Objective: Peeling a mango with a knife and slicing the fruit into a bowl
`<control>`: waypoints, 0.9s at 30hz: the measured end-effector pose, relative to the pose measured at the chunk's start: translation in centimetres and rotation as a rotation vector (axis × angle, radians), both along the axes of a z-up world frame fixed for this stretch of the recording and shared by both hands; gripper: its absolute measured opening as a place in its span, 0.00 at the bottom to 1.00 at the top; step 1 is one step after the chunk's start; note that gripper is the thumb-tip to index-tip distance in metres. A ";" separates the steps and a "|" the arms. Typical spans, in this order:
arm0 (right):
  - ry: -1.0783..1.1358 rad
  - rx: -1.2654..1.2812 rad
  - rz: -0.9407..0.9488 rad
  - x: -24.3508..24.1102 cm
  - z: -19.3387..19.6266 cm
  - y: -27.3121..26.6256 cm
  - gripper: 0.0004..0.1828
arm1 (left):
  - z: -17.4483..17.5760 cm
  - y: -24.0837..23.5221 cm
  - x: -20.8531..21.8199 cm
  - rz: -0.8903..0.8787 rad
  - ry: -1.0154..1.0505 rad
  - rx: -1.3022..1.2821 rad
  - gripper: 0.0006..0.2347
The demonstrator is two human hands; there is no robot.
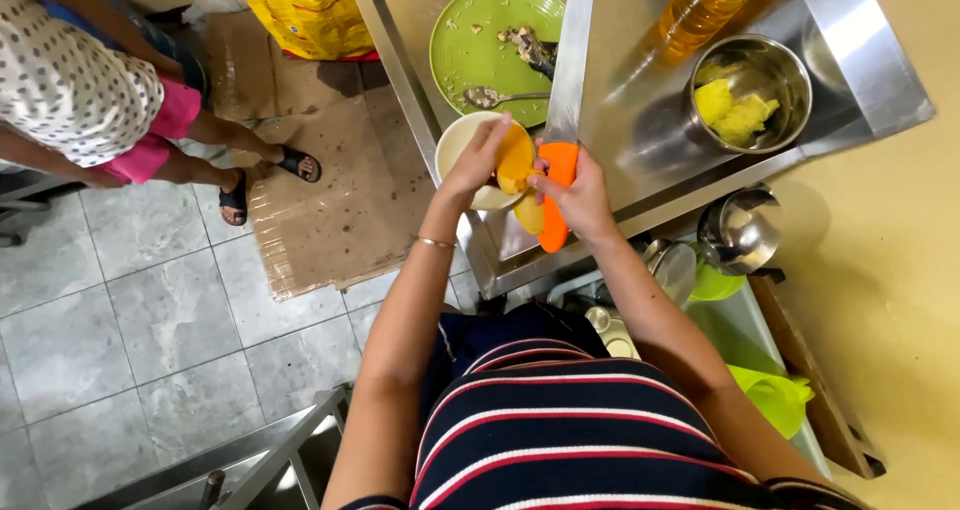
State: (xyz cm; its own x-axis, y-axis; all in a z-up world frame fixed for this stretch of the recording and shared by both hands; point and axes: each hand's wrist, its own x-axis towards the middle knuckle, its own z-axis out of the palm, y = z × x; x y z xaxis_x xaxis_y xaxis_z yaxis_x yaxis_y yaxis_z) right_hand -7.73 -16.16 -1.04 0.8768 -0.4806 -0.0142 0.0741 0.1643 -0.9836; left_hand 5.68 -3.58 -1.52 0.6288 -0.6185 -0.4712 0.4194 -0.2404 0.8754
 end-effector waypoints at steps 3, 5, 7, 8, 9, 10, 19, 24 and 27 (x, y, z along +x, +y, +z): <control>-0.001 0.066 0.028 -0.3 1.6 -0.6 0.26 | 2.6 1.6 0.5 -0.378 -0.055 0.014 0.48; 0.015 0.065 0.065 -0.1 2.2 -1.1 0.26 | 2.6 1.6 1.7 -0.529 -0.083 0.045 0.51; 0.031 0.065 0.102 0.0 2.5 -1.4 0.26 | 3.3 1.3 2.3 -0.680 -0.110 0.077 0.54; 0.045 0.092 0.121 0.1 2.5 -1.4 0.24 | 4.0 1.0 2.4 -0.736 -0.115 0.103 0.55; 0.059 0.119 0.140 0.1 2.5 -1.4 0.23 | 4.8 0.8 2.5 -0.790 -0.120 0.128 0.56; 0.059 0.119 0.140 0.1 2.3 -1.3 0.23 | 4.2 0.4 2.6 -0.790 -0.121 0.128 0.56; 0.149 0.373 0.180 -0.4 3.6 -2.5 0.22 | 3.7 0.2 2.2 -0.802 -0.294 -0.058 0.42; 0.147 0.425 0.116 -1.0 3.1 -6.0 0.20 | 1.9 -0.2 3.0 -0.806 -0.360 -0.184 0.36; 0.142 0.453 0.064 -1.3 3.6 -8.0 0.21 | 3.0 0.9 3.0 -0.787 -0.313 -0.293 0.33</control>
